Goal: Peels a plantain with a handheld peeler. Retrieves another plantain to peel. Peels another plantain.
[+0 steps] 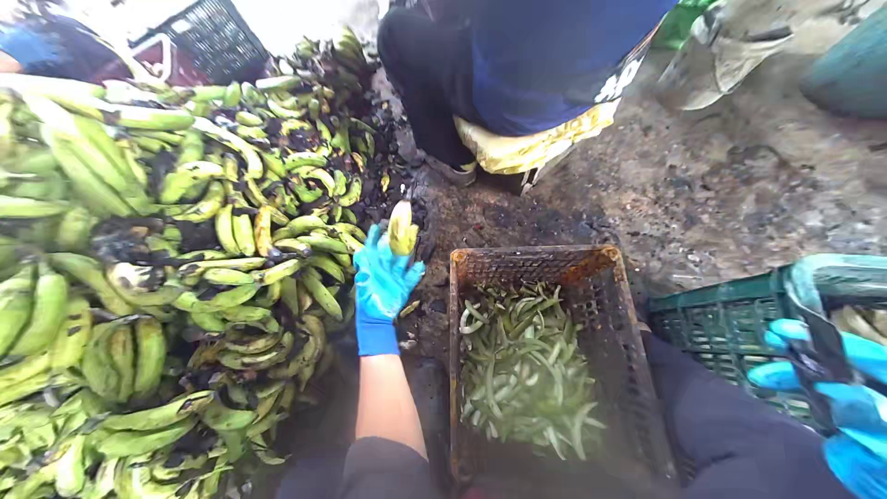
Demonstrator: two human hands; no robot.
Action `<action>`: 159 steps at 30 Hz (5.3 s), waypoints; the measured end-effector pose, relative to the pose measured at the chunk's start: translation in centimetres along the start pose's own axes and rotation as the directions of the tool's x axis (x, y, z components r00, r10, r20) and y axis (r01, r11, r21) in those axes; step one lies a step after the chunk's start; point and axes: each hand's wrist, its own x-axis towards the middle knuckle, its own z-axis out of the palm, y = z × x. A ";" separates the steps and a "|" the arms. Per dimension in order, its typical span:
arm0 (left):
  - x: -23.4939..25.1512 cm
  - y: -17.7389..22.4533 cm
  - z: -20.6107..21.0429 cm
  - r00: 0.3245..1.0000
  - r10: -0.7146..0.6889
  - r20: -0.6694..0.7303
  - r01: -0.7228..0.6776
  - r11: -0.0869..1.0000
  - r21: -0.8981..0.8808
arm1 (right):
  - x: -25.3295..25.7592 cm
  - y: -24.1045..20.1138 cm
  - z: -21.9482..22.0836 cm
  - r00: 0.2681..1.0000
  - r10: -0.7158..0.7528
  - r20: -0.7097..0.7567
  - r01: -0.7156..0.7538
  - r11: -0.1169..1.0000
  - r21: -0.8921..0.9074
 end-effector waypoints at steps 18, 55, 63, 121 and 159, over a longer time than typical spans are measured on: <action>-14.4 -7.2 12.6 0.904 0.418 0.088 -0.396 0.745 0.537 | -5.2 -7.4 12.8 0.952 -0.306 -0.030 0.303 0.920 0.247; -10.0 -0.7 15.8 0.937 0.070 0.343 -0.111 0.989 0.103 | 2.6 -1.9 10.4 0.931 -0.287 0.225 0.345 0.894 -0.287; -10.7 -1.3 15.2 0.924 -0.178 0.338 0.214 0.974 -0.073 | 5.6 0.1 10.7 0.811 -0.583 0.049 0.448 0.565 -0.693; -8.0 -1.1 16.9 0.968 0.036 0.250 0.098 0.860 -0.501 | 2.4 -1.1 12.0 0.851 -0.525 -0.023 0.412 0.694 -0.591; -9.6 0.0 15.3 0.938 -0.212 0.275 0.331 0.786 -0.521 | 3.0 -1.5 11.4 0.691 -0.709 0.140 0.634 0.501 -0.589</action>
